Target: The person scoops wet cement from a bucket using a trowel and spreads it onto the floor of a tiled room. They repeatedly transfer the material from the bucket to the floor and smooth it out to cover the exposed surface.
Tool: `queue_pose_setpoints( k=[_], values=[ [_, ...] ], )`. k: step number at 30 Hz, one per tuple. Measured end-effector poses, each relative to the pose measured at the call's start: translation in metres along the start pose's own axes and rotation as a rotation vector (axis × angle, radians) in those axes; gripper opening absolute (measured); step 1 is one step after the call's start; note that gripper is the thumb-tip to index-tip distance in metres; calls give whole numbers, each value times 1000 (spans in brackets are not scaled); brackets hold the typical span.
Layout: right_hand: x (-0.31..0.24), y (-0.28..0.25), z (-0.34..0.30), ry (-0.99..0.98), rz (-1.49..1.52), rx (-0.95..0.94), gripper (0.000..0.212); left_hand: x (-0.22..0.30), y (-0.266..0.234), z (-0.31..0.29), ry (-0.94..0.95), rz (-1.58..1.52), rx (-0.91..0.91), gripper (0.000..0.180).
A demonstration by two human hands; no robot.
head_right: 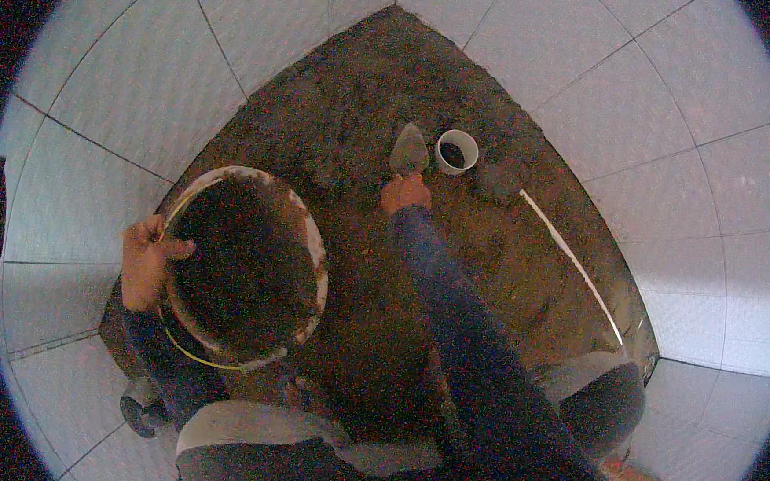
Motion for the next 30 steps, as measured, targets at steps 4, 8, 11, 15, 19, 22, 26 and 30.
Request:
queue_pose_setpoints(
  k=[4, 8, 11, 15, 19, 22, 26, 30],
  values=[
    [62, 13, 54, 189, 364, -346, 30, 21, 38, 6, 66, -50, -98, 14],
    [-39, -67, -24, 9, 410, -670, 30, 3, -14, 0, 49, 188, -29, 14],
    [-111, -143, -76, -349, 222, -860, 30, -33, -19, -7, -95, -305, -50, 14],
    [-184, -114, -136, -1149, -172, -558, 28, -3, 14, -13, 20, -122, -54, 16],
    [-195, -29, -208, -1166, -355, -388, 32, 23, 53, -37, 185, -4, -114, 15],
    [-172, -42, -225, -1295, -233, -225, 36, 12, 39, -50, 271, 37, 65, 15],
    [-169, -92, -177, -1173, -343, -186, 31, 19, 73, -56, 232, 157, 5, 18],
    [-150, -45, -160, -1238, -381, -439, 24, 24, 98, -50, 292, 30, 7, 19]
  ],
)
Point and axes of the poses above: each hand's wrist, its own z-axis towards the middle knuckle, its own y-axis out of the palm, x = y × z, the point moved 9 cm from there along z, towards the middle knuckle, and after that the axes turned 1 degree about -x, right-handed, at the moved point
